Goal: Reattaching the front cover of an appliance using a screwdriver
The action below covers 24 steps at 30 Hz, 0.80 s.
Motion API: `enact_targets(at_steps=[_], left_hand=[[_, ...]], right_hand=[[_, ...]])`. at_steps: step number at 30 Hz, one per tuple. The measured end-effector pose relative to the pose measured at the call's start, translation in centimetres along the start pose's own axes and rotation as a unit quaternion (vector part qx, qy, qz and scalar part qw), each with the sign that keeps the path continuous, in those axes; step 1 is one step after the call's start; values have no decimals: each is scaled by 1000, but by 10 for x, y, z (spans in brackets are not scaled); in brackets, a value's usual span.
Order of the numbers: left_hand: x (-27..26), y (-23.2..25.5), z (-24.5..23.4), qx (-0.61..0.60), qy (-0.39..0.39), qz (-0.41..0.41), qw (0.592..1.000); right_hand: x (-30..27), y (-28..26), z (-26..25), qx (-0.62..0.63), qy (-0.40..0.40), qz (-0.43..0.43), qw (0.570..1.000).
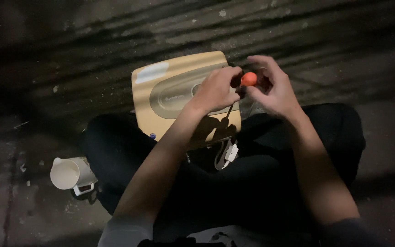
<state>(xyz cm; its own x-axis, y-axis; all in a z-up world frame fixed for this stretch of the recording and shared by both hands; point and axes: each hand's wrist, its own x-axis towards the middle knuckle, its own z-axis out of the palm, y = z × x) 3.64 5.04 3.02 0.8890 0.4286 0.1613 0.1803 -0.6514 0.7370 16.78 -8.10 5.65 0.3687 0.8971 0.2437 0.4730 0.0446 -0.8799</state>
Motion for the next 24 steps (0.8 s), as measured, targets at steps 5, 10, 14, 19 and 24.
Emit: enact_targets(at_steps=[5, 10, 14, 19, 24], left_hand=[[0, 21, -8, -52, -15, -40, 998], [5, 13, 10, -40, 30, -32, 998], [8, 9, 13, -58, 47, -69, 995], [6, 12, 13, -40, 93, -52, 994], [10, 4, 16, -41, 60, -17, 997]], right_hand=[[3, 32, -10, -62, 12, -59, 996], [3, 13, -7, -27, 13, -54, 998], [7, 1, -8, -22, -8, -62, 998], [8, 21, -13, -58, 51, -32, 996], [1, 3, -14, -43, 11, -35, 998]])
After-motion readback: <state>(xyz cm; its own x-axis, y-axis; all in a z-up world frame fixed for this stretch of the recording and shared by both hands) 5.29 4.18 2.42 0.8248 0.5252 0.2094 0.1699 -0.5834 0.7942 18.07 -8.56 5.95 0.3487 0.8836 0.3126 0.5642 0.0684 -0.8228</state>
